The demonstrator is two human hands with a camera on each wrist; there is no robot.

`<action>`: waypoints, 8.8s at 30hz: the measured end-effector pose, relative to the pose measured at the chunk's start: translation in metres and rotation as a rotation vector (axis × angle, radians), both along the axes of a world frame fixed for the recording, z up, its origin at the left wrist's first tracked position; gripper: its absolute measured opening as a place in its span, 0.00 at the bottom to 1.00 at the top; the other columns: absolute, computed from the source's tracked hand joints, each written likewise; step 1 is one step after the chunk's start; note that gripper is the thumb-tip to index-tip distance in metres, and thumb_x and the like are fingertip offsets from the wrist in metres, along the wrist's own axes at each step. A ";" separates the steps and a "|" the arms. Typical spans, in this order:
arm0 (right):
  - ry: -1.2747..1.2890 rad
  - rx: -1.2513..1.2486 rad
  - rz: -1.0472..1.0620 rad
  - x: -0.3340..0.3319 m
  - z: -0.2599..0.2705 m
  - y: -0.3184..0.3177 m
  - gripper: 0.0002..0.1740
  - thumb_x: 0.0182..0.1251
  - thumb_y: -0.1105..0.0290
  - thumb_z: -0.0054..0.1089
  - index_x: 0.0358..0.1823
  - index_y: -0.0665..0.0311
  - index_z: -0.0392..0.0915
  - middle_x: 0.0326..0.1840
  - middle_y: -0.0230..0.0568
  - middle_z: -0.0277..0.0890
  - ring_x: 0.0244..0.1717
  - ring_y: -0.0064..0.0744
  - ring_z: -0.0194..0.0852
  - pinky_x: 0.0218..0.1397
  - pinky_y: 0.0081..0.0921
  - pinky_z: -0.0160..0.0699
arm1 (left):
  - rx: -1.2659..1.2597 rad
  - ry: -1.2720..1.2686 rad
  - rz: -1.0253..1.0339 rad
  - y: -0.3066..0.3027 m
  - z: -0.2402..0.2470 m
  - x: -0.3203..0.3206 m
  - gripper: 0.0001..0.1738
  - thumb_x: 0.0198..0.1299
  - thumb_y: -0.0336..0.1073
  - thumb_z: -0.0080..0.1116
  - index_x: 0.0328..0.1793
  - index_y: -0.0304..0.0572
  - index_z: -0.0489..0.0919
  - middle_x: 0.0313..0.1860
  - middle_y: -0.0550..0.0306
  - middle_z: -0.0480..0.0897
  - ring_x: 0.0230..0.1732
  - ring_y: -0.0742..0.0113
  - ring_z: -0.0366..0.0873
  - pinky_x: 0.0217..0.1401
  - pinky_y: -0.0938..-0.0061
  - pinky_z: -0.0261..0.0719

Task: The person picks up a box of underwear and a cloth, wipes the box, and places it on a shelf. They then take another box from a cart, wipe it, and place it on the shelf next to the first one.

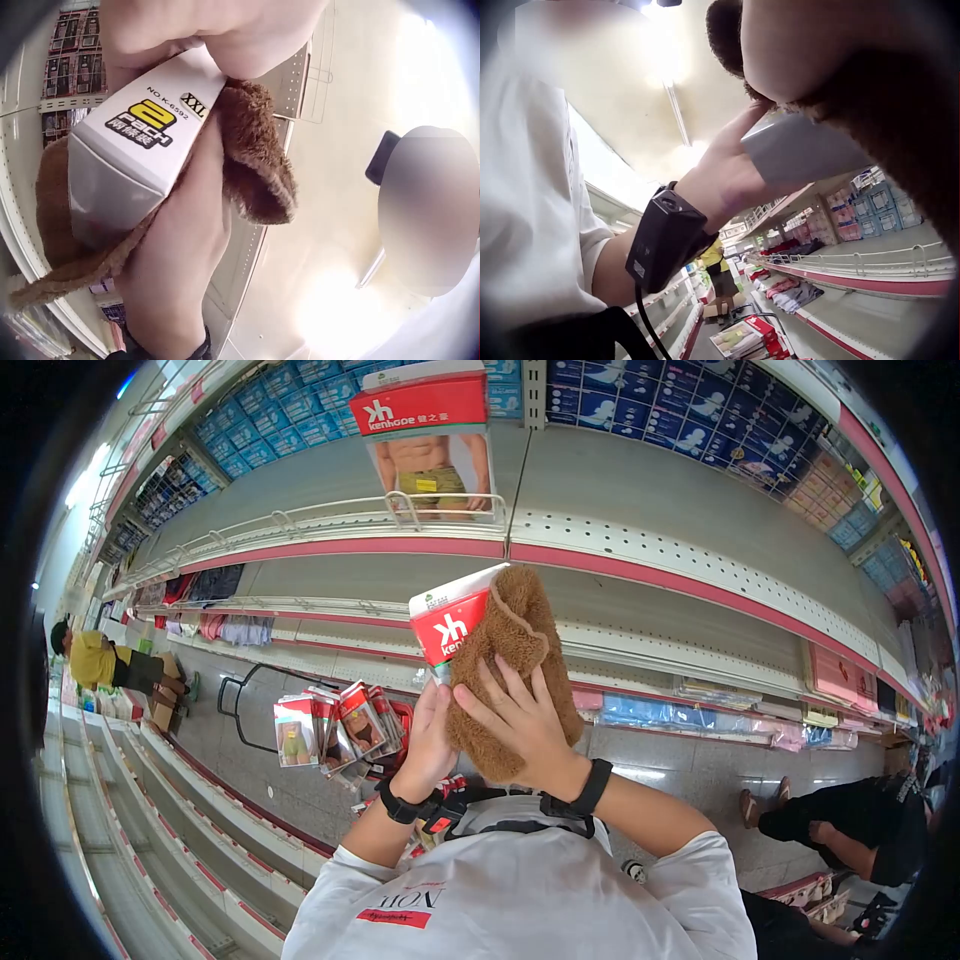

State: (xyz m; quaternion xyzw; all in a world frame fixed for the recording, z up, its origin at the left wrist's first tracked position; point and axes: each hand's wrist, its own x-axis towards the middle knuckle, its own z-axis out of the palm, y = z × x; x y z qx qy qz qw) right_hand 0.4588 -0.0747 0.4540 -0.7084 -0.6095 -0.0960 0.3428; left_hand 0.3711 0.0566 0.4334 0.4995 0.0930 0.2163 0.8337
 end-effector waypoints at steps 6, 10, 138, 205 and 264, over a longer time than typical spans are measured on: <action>0.014 0.184 -0.147 0.034 -0.035 -0.003 0.39 0.55 0.65 0.61 0.70 0.58 0.55 0.74 0.58 0.43 0.74 0.51 0.42 0.72 0.54 0.39 | -0.037 -0.016 0.190 0.020 -0.001 -0.008 0.24 0.71 0.44 0.36 0.67 0.38 0.60 0.62 0.52 0.69 0.63 0.64 0.66 0.65 0.69 0.63; 0.932 0.298 -0.059 0.025 -0.032 -0.005 0.33 0.69 0.69 0.46 0.71 0.69 0.45 0.75 0.49 0.43 0.74 0.34 0.43 0.73 0.29 0.45 | -0.037 0.014 0.271 0.025 -0.012 -0.008 0.26 0.71 0.47 0.34 0.68 0.38 0.58 0.64 0.51 0.67 0.65 0.63 0.64 0.67 0.68 0.61; 0.141 0.018 0.218 0.039 0.017 0.019 0.27 0.50 0.58 0.64 0.56 0.45 0.77 0.65 0.52 0.55 0.61 0.56 0.55 0.66 0.42 0.53 | 0.360 -0.113 0.064 0.032 0.000 -0.024 0.37 0.57 0.25 0.54 0.70 0.34 0.49 0.65 0.50 0.63 0.66 0.63 0.61 0.68 0.65 0.57; 1.154 0.310 0.130 0.024 0.023 0.037 0.26 0.65 0.64 0.54 0.61 0.66 0.61 0.55 0.41 0.67 0.53 0.26 0.66 0.57 0.25 0.67 | 0.598 0.153 -0.052 0.018 -0.007 -0.019 0.14 0.62 0.42 0.55 0.42 0.36 0.72 0.31 0.62 0.76 0.34 0.71 0.72 0.39 0.75 0.70; 2.193 0.453 0.275 0.006 -0.009 0.030 0.16 0.74 0.62 0.39 0.51 0.65 0.71 0.45 0.39 0.76 0.47 0.32 0.75 0.53 0.33 0.73 | 0.630 -0.207 0.480 0.028 0.001 -0.025 0.23 0.60 0.49 0.53 0.39 0.29 0.73 0.44 0.43 0.70 0.57 0.56 0.68 0.60 0.61 0.64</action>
